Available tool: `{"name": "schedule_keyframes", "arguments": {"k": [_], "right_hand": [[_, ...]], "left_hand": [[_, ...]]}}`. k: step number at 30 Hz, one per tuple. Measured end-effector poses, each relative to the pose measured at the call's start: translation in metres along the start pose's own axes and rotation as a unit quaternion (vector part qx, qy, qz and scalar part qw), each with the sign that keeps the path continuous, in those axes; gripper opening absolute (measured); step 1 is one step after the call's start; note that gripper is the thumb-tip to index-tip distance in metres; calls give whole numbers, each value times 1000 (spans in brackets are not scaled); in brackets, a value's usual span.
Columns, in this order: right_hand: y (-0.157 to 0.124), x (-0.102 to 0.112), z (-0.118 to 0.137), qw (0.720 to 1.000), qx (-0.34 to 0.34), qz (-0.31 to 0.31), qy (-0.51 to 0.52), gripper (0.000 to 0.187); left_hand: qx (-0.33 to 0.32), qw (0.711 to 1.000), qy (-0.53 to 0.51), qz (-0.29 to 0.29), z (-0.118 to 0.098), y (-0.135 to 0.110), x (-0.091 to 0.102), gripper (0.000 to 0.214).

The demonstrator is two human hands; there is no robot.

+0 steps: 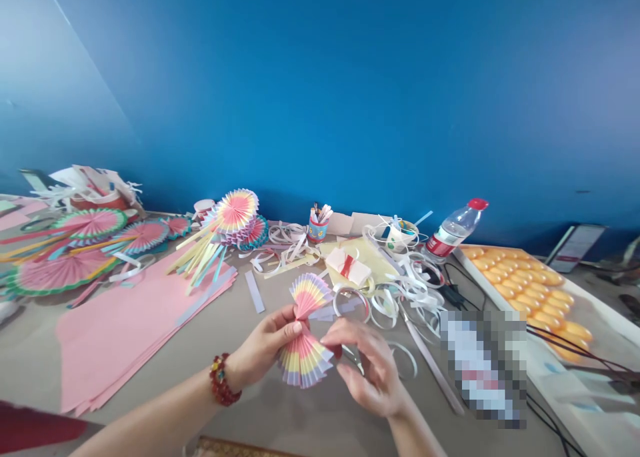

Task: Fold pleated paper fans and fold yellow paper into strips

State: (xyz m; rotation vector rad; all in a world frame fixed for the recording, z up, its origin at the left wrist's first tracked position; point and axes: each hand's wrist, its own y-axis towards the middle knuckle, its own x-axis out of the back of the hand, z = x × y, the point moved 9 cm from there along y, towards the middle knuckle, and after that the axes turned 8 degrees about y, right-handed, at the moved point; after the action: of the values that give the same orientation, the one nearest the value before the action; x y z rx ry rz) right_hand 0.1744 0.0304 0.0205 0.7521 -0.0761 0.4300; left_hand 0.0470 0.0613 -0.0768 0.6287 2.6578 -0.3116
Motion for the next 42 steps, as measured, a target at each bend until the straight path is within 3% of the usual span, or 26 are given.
{"name": "schedule_keyframes", "arguments": {"k": [7, 17, 27, 32, 37, 42], "right_hand": [[1, 5, -3, 997, -16, -49, -50, 17], [4, 20, -1, 988, 6, -92, -120, 18], [3, 13, -4, 990, 16, -30, -136, 28], [2, 15, -6, 987, -1, 11, -157, 28], [2, 19, -7, 985, -21, 9, -173, 22], [3, 23, -15, 989, -80, -9, -124, 14]], "left_hand": [[-25, 999, -18, -11, 9, 9, 2, 39], [0, 999, -41, 9, 15, 8, 12, 32], [31, 999, -20, -9, 16, 8, 18, 27], [49, 999, -2, 10, 18, 8, 18, 26], [74, 997, 3, 24, 20, 6, 16, 30], [67, 997, 9, 23, 17, 6, 15, 30]]}}
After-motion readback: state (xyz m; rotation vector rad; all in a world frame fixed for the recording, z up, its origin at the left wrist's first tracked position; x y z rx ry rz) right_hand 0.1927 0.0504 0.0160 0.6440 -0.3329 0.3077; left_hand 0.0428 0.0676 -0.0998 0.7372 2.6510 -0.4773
